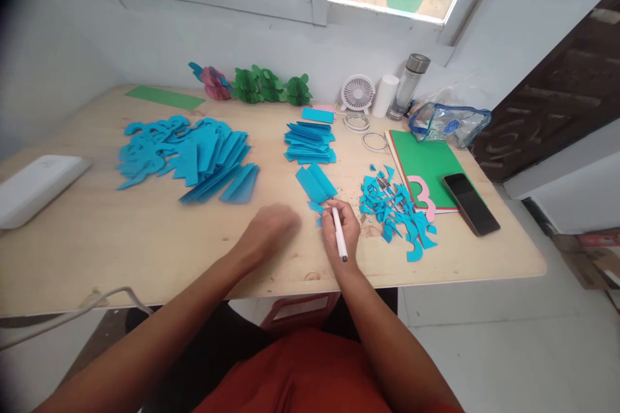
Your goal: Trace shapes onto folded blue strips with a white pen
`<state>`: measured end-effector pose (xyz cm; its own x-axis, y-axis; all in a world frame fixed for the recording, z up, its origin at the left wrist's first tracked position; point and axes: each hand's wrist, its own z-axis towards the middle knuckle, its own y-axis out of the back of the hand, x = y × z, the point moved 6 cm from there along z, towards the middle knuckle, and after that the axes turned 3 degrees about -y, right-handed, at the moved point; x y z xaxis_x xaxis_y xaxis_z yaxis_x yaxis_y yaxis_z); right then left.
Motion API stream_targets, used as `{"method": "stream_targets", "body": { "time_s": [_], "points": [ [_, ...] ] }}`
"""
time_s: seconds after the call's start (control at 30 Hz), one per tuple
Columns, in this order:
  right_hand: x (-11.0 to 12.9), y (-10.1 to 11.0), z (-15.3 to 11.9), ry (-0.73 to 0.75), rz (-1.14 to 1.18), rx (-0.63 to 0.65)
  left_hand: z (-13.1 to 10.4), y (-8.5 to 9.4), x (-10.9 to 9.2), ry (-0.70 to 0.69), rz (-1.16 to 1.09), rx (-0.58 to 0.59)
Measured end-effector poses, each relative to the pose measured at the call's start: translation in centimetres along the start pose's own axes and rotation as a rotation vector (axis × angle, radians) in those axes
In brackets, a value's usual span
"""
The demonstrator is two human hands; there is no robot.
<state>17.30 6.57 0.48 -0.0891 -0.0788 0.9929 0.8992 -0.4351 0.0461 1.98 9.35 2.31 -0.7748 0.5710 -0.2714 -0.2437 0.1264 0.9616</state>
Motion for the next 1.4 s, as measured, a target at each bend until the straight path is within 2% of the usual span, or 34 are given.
{"method": "stream_targets", "body": {
  "time_s": [0.13,0.3,0.53,0.67,0.77,0.9,0.97,1.03,1.1,1.2,1.27,1.3,1.33,1.4],
  "points": [
    [0.0,0.1,0.0,0.003,-0.016,0.003,0.8,-0.4,-0.2,-0.073,0.048,0.008],
    [0.0,0.1,0.0,0.002,-0.02,0.008,1.3,-0.5,0.0,-0.14,0.086,0.091],
    [-0.2,0.0,0.1,-0.006,-0.017,0.015,1.8,-0.4,-0.4,-0.183,0.106,0.141],
    [-0.1,0.0,0.1,0.016,-0.011,0.009,2.5,-0.8,-0.1,-0.141,0.067,0.083],
    [0.0,0.1,0.1,0.005,-0.006,-0.003,2.7,-0.5,1.2,-0.082,0.005,0.025],
    [0.0,0.2,0.0,-0.007,0.008,-0.037,1.4,0.0,3.6,0.035,-0.053,-0.064],
    [-0.1,0.2,0.0,-0.013,0.036,-0.051,0.2,0.0,4.1,0.118,-0.046,-0.146],
    [-0.1,0.3,0.1,-0.014,0.074,-0.066,-1.2,-0.9,2.7,0.081,0.011,-0.155],
    [0.2,0.7,0.4,-0.012,0.101,-0.097,-2.7,-2.1,-0.4,-0.007,0.057,-0.115],
    [1.5,1.8,0.8,-0.002,0.094,-0.18,-5.3,-3.2,-6.7,-0.371,-0.084,-0.008],
    [2.7,2.7,1.1,0.023,0.093,-0.227,-6.7,-2.7,-9.5,-0.606,-0.265,0.031],
    [3.3,2.9,1.2,0.036,0.094,-0.222,-6.8,-2.1,-9.8,-0.655,-0.352,0.007],
    [3.7,3.2,1.2,0.047,0.1,-0.222,-6.4,-1.4,-9.1,-0.602,-0.4,-0.056],
    [4.1,3.6,1.1,0.052,0.104,-0.232,-4.5,-0.5,-5.9,-0.324,-0.363,-0.21]
  ]
}}
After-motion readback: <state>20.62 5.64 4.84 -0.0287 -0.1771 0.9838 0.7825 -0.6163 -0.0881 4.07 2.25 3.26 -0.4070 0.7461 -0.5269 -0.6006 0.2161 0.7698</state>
